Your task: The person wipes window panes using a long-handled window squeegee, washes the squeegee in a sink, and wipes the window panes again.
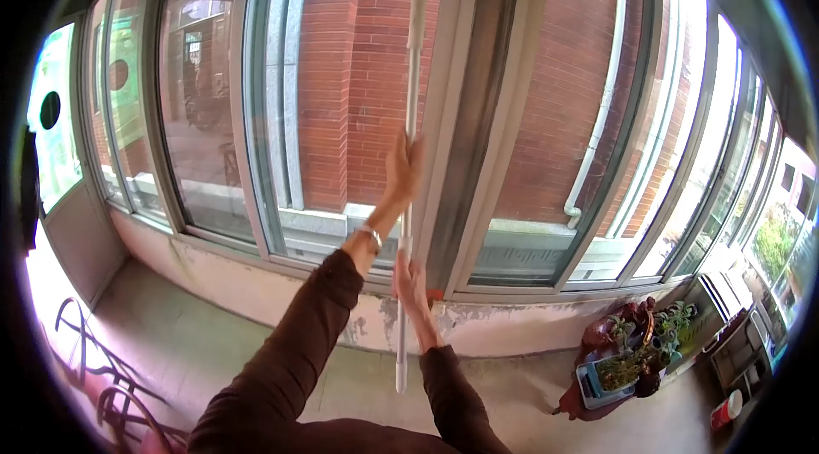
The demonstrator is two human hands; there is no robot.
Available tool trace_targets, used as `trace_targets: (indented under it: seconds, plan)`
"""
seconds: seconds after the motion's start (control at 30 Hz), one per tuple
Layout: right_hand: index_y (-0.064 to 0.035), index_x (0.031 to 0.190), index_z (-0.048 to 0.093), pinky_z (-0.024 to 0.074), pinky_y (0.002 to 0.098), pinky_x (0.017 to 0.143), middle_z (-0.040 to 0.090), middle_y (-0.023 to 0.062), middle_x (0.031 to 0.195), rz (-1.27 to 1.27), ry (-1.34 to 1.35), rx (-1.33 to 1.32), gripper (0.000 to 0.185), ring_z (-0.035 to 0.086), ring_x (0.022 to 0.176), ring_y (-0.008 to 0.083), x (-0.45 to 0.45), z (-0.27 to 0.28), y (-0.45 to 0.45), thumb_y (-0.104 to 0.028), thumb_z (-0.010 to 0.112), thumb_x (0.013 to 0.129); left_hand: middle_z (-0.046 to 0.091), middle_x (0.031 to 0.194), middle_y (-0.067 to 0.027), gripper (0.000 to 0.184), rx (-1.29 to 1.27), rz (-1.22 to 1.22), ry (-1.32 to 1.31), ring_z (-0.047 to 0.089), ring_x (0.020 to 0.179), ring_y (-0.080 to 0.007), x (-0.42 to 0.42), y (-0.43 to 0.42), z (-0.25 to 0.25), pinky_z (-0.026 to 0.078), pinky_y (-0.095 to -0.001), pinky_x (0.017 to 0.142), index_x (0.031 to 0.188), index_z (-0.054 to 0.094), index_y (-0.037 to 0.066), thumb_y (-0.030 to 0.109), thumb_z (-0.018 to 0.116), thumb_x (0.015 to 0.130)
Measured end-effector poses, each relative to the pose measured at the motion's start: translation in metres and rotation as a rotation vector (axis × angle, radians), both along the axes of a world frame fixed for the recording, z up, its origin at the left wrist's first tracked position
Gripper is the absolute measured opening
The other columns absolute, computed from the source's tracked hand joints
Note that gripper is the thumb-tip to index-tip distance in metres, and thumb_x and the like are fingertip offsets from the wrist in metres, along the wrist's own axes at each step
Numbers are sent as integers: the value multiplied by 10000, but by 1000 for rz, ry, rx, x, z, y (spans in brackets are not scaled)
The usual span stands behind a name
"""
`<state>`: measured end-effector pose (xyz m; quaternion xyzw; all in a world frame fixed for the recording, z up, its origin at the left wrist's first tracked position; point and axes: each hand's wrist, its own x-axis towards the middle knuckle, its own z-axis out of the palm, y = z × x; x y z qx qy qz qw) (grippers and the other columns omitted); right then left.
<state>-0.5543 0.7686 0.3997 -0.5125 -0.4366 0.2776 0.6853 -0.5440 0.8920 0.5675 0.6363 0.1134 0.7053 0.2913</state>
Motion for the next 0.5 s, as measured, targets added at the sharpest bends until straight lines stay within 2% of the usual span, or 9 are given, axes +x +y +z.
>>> trace_targets:
  seconds: [0.07, 0.1, 0.17, 0.2, 0.27, 0.33, 0.4, 0.47, 0.5]
  plan:
    - [-100, 646, 419, 275, 252, 339, 396, -9, 454, -49, -22, -66, 482, 372, 340, 93, 9, -41, 7, -437, 382, 989, 355, 701, -29, 364, -80, -140, -16, 343, 611, -113, -11, -20, -22, 315, -304, 513, 1203, 467, -36, 226, 522, 955]
    - [-98, 589, 423, 280, 263, 346, 401, -12, 443, -68, -20, -85, 513, 380, 347, 93, 9, -56, 2, -437, 412, 974, 386, 695, -47, 432, -46, -50, 52, 373, 609, -123, 0, -5, -54, 336, -307, 516, 1285, 398, -41, 219, 512, 959]
    - [-106, 533, 430, 280, 273, 353, 406, -18, 433, -80, -15, -133, 536, 391, 356, 92, 10, -90, -4, -437, 455, 953, 476, 792, -150, 378, -175, -52, 184, 473, 711, -257, -3, -11, -89, 388, -357, 604, 1248, 394, -26, 185, 503, 953]
    - [-115, 535, 433, 275, 271, 354, 407, -21, 433, -72, -10, -162, 525, 394, 360, 90, 11, -111, -6, -437, 466, 948, 535, 895, -235, 251, -340, -142, 254, 541, 814, -380, -17, -31, -94, 420, -404, 689, 1130, 459, -4, 158, 505, 944]
    - [-145, 550, 434, 262, 265, 356, 396, -42, 446, -125, 15, -263, 488, 385, 369, 80, 1, -144, -22, -430, 493, 941, 564, 870, -239, 249, -141, -79, 110, 568, 774, -410, -11, -30, -142, 441, -411, 653, 1149, 450, 5, 145, 497, 948]
    - [-156, 583, 439, 255, 263, 359, 391, -62, 471, -87, 118, -266, 451, 370, 377, 69, -13, -174, -44, -424, 509, 939, 569, 839, -219, 259, -108, 11, 166, 579, 715, -373, -11, -35, -194, 446, -399, 616, 1161, 440, 7, 141, 499, 947]
    - [-154, 612, 448, 251, 259, 365, 386, -74, 490, -87, 149, -298, 427, 360, 388, 64, -25, -211, -67, -420, 519, 938, 576, 875, -198, 279, -347, -126, 426, 594, 738, -330, -37, -62, -223, 451, -377, 627, 1174, 435, 15, 141, 515, 939]
    - [-151, 609, 457, 249, 258, 372, 399, -72, 494, -94, 206, -349, 421, 362, 396, 62, -42, -246, -93, -407, 527, 936, 567, 910, -197, 290, -427, -284, 299, 582, 761, -296, -51, -84, -258, 450, -378, 655, 1176, 438, 18, 132, 532, 926]
    - [-120, 597, 450, 285, 273, 383, 412, -39, 481, -84, 231, -408, 436, 382, 393, 87, -47, -266, -104, -373, 504, 948, 572, 885, -192, 289, -388, -254, 313, 570, 719, -291, -57, -91, -279, 450, -380, 633, 1180, 435, 22, 119, 525, 924]
